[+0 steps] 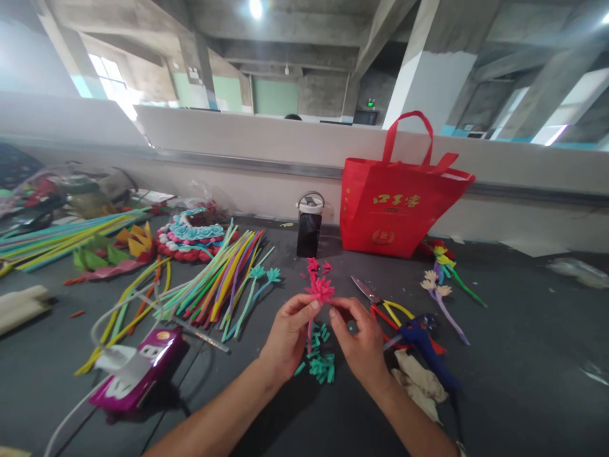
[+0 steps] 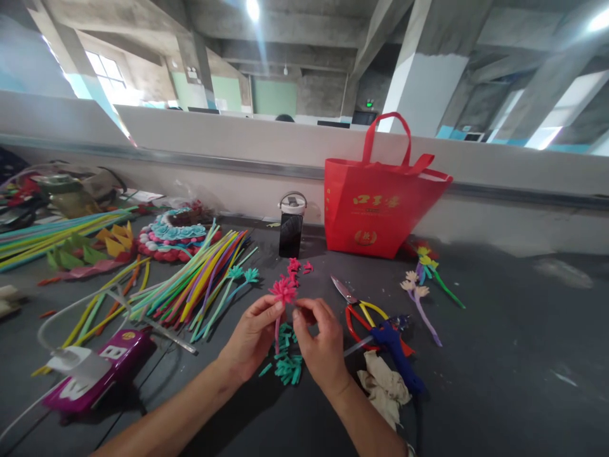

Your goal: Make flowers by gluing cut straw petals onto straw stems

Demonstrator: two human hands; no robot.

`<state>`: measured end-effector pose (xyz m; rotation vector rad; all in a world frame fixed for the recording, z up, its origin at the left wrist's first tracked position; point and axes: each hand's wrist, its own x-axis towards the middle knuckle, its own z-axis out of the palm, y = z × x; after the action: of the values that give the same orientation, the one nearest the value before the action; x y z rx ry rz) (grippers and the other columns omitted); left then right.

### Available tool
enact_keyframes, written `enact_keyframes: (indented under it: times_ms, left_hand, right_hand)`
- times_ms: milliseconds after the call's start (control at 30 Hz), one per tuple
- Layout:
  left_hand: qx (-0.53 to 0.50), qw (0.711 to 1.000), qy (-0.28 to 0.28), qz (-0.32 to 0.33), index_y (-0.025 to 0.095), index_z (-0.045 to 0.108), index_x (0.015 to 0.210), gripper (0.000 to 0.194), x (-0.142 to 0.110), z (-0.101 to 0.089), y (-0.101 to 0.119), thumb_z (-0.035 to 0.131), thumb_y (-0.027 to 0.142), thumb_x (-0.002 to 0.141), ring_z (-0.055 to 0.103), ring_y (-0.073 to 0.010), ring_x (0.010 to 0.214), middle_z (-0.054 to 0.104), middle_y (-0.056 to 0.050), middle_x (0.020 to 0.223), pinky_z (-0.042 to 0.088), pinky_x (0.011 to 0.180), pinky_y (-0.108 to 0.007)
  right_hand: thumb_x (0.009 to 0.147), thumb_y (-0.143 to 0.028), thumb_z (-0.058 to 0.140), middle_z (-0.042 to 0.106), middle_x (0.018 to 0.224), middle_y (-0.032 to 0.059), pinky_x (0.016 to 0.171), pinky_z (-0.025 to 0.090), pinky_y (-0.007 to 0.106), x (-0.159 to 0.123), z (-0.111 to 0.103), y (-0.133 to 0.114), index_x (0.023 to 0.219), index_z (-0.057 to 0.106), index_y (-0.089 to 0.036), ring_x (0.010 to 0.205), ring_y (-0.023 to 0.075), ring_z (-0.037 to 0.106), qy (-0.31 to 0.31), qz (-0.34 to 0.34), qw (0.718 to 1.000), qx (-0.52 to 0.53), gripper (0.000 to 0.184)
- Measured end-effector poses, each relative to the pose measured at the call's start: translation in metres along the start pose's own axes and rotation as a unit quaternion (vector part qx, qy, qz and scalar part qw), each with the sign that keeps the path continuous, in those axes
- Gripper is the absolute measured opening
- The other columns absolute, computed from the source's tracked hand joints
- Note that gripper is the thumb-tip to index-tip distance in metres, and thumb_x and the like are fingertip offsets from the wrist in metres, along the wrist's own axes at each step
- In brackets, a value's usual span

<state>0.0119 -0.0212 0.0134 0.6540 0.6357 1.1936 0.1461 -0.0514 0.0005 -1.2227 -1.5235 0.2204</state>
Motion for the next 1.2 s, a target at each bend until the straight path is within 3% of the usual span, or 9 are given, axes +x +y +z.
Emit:
enact_keyframes:
  times_ms: [267, 467, 633, 833, 1067, 1200]
  left_hand:
    - [-0.03, 0.999, 0.005, -0.015, 0.016, 0.067, 0.072, 0.023, 0.0016, -0.0036, -0.0019, 0.086, 0.023, 0.061, 0.053, -0.0082, 0.065, 0.061, 0.003, 0.071, 0.042, 0.066, -0.021]
    - [-0.035, 0.999, -0.005, -0.034, 0.015, 0.066, 0.072, 0.021, 0.0011, -0.0036, -0.0029, 0.084, 0.023, 0.064, 0.05, -0.0073, 0.061, 0.058, 0.004, 0.066, 0.041, 0.062, -0.02]
    - [-0.037, 0.998, -0.006, -0.051, 0.014, 0.07, 0.076, 0.016, 0.0, -0.0027, -0.0015, 0.08, 0.023, 0.067, 0.051, -0.009, 0.062, 0.061, 0.001, 0.069, 0.042, 0.065, -0.022]
    - [-0.051, 0.998, -0.02, -0.024, 0.012, 0.074, 0.077, 0.015, 0.0011, -0.0024, 0.0001, 0.071, 0.013, 0.063, 0.053, -0.0104, 0.066, 0.066, -0.003, 0.077, 0.042, 0.067, -0.022]
    - [-0.046, 0.998, -0.018, -0.045, 0.012, 0.076, 0.083, 0.019, 0.0005, -0.0014, -0.0006, 0.077, 0.019, 0.065, 0.052, -0.0102, 0.064, 0.064, -0.001, 0.07, 0.041, 0.066, -0.024]
    - [-0.037, 0.998, -0.009, -0.057, 0.013, 0.074, 0.077, 0.019, 0.0, -0.0004, -0.001, 0.083, 0.02, 0.062, 0.053, -0.0095, 0.066, 0.068, -0.003, 0.079, 0.04, 0.066, -0.023]
  right_hand:
    - [0.091, -0.03, 0.057, 0.07, 0.083, 0.0021, 0.067, 0.051, 0.025, -0.0039, 0.0077, -0.001, 0.091, 0.068, -0.021, 0.076, 0.016, 0.065, -0.1, 0.025, 0.994, 0.036, 0.014]
    - [0.089, -0.028, 0.058, 0.068, 0.074, -0.0002, 0.065, 0.048, 0.025, -0.0049, 0.0091, -0.0026, 0.082, 0.067, -0.02, 0.068, 0.0151, 0.062, -0.117, 0.039, 0.991, 0.041, 0.014]
    - [0.091, -0.032, 0.055, 0.054, 0.061, -0.0043, 0.055, 0.04, 0.023, -0.0042, 0.0058, -0.0044, 0.074, 0.061, -0.019, 0.057, 0.012, 0.05, -0.151, 0.087, 0.981, 0.087, 0.022]
    - [0.092, -0.038, 0.053, 0.05, 0.065, -0.0038, 0.057, 0.037, 0.023, -0.0051, 0.0067, 0.0021, 0.076, 0.06, -0.019, 0.061, 0.0121, 0.046, -0.161, 0.133, 0.965, 0.156, 0.026]
    - [0.094, -0.039, 0.051, 0.049, 0.067, -0.0033, 0.06, 0.036, 0.023, -0.0063, 0.0063, 0.004, 0.078, 0.059, -0.02, 0.064, 0.0124, 0.045, -0.175, 0.146, 0.957, 0.178, 0.027]
    - [0.093, -0.04, 0.051, 0.05, 0.066, -0.0034, 0.057, 0.037, 0.023, -0.0062, 0.0064, 0.0024, 0.077, 0.059, -0.019, 0.061, 0.012, 0.045, -0.176, 0.147, 0.956, 0.181, 0.027]
